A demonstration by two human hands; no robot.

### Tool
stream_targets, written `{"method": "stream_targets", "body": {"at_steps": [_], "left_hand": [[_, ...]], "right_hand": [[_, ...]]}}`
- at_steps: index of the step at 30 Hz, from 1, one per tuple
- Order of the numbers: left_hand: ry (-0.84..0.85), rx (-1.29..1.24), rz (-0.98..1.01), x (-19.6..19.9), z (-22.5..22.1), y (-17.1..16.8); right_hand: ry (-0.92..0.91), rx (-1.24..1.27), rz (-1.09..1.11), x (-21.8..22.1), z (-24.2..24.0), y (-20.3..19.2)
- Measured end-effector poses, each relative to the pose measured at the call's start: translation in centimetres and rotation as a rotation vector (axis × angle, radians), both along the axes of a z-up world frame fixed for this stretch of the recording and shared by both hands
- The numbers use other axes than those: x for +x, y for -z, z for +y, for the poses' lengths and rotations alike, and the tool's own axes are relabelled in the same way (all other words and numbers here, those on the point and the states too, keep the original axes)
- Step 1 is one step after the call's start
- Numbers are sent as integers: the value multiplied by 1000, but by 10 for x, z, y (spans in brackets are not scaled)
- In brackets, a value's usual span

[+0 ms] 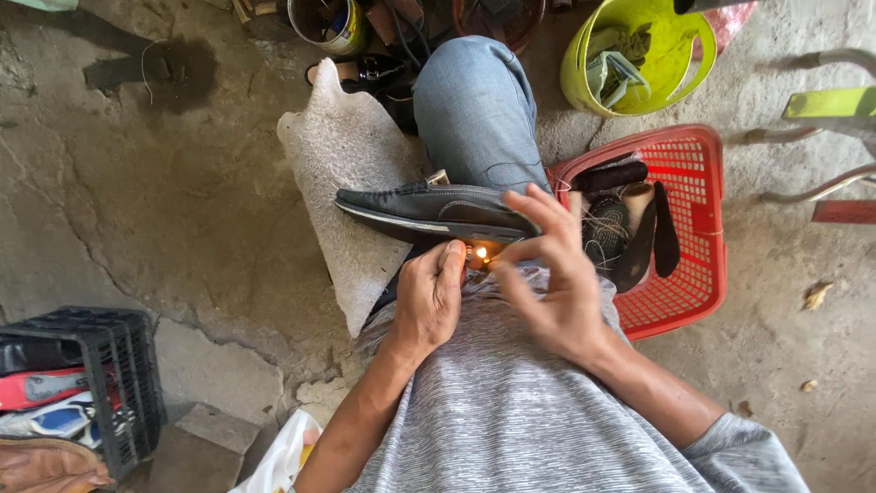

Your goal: Repairing a shoe by using a lighter to melt adhesive or singe threads and then pressing the sole back into place.

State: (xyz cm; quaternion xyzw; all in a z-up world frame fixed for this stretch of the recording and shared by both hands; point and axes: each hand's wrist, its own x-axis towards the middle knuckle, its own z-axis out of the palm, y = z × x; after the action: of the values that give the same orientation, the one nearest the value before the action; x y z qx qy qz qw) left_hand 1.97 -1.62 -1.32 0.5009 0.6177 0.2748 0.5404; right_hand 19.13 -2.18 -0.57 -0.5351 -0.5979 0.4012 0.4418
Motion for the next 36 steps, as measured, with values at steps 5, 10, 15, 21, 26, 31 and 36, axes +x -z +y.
{"method": "stream_targets", "body": {"at_steps": [5, 10, 15, 21, 26, 31, 36], "left_hand": [[-53, -115, -92, -3, -1, 2], [-135, -383, -149, -13, 6, -6], [-126, -154, -182, -11, 16, -20], [-123, -196, -155, -26, 13, -23], [-132, -143, -68, -50, -3, -3], [-248, -115, 28, -62, -9, -3], [-448, -21, -206, -60, -18, 18]], "right_hand": [[228, -135, 15, 71, 9, 12], [173, -334, -875, 166, -13, 71], [158, -417, -333, 118, -11, 45], [-186, -156, -181, 42, 26, 16], [-94, -270, -95, 18, 38, 26], [3, -460, 412, -14, 44, 2], [-24, -464, 883, -41, 31, -8]]}}
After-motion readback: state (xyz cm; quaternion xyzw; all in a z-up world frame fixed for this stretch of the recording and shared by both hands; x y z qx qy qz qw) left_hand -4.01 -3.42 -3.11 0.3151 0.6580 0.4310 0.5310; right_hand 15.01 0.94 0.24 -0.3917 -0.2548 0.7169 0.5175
